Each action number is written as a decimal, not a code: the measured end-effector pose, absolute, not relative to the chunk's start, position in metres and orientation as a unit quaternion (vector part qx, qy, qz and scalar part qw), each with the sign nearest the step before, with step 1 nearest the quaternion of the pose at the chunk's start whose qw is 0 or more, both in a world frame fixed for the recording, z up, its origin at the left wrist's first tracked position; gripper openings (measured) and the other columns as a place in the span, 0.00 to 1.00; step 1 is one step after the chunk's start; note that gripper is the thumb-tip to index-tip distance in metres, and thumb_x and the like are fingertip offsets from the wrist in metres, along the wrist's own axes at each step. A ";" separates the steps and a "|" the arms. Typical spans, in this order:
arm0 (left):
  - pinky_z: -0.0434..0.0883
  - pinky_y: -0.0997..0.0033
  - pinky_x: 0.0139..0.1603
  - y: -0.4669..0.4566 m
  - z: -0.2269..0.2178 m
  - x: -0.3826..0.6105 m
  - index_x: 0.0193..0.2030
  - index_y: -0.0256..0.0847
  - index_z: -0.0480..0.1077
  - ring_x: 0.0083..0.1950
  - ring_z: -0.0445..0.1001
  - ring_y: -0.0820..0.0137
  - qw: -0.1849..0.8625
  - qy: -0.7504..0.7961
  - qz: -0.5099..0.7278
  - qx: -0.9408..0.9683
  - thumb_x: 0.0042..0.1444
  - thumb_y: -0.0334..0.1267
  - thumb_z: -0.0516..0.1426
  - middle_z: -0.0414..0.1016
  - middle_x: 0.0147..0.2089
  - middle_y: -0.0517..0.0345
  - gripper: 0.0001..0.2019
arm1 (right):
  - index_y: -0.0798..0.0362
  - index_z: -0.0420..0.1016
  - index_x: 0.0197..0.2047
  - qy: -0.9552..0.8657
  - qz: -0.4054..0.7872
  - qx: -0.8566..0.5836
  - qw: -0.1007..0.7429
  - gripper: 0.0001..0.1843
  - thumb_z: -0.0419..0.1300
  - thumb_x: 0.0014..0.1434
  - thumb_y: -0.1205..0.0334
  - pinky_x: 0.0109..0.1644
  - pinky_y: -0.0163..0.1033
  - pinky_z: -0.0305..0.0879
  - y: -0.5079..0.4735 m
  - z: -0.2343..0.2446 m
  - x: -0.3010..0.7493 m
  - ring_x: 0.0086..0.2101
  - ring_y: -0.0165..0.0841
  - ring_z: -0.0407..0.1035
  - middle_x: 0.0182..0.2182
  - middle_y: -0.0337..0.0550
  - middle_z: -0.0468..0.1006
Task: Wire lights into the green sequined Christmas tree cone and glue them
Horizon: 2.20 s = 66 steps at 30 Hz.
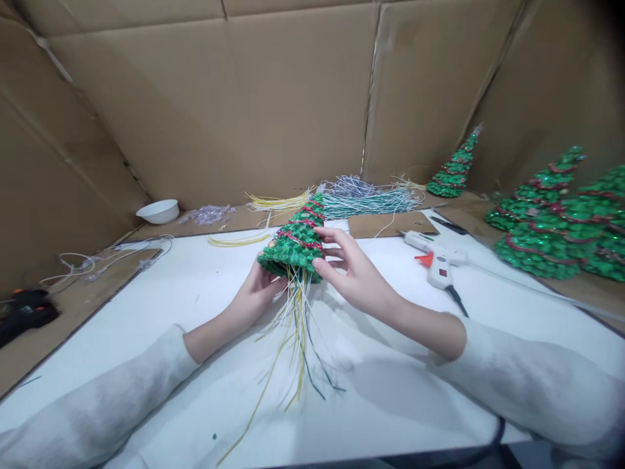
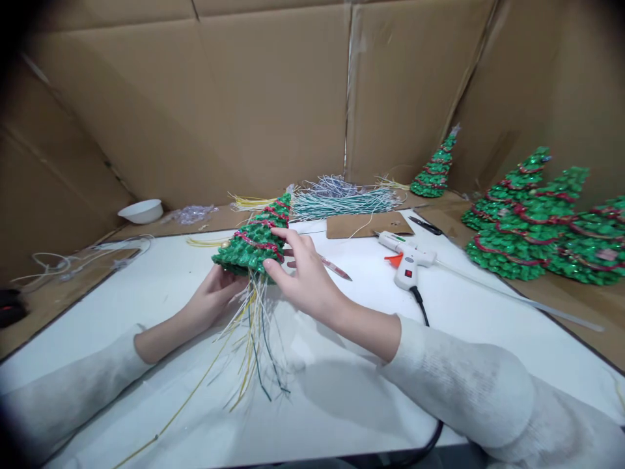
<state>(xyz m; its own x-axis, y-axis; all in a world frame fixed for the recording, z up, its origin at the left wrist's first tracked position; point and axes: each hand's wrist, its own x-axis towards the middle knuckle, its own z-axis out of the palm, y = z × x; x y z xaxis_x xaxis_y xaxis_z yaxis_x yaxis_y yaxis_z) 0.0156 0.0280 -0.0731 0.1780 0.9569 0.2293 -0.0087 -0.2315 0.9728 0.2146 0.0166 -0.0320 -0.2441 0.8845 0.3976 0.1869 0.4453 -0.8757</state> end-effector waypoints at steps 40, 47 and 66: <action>0.60 0.74 0.33 0.061 -0.054 -0.039 0.33 0.38 0.70 0.30 0.61 0.74 0.366 0.412 0.176 0.816 0.57 0.44 0.55 0.66 0.27 0.62 0.11 | 0.54 0.72 0.51 -0.609 0.482 -0.447 0.444 0.21 0.58 0.55 0.56 0.44 0.43 0.69 0.040 -0.051 0.220 0.43 0.38 0.72 0.51 0.49 0.74; 0.63 0.72 0.33 0.072 -0.050 -0.065 0.47 0.39 0.71 0.31 0.66 0.71 0.317 0.487 0.266 0.769 0.57 0.46 0.54 0.70 0.30 0.58 0.16 | 0.55 0.72 0.50 -0.594 0.496 -0.447 0.449 0.21 0.59 0.54 0.55 0.40 0.41 0.69 0.040 -0.051 0.220 0.39 0.36 0.73 0.50 0.51 0.75; 0.64 0.66 0.43 0.034 -0.048 -0.014 0.46 0.41 0.73 0.44 0.71 0.63 0.450 0.477 0.338 0.675 0.60 0.53 0.48 0.77 0.44 0.51 0.21 | 0.54 0.71 0.48 -0.569 0.515 -0.434 0.472 0.21 0.59 0.54 0.53 0.42 0.42 0.70 0.038 -0.049 0.222 0.39 0.35 0.72 0.49 0.50 0.73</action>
<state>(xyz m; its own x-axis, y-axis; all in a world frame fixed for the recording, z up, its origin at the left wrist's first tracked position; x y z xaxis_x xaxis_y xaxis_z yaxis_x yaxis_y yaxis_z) -0.0143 0.0344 -0.0485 0.3163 0.9483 0.0258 0.3399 -0.1387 0.9302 0.2225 0.0378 -0.0486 -0.1765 0.9802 0.0903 0.0079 0.0932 -0.9956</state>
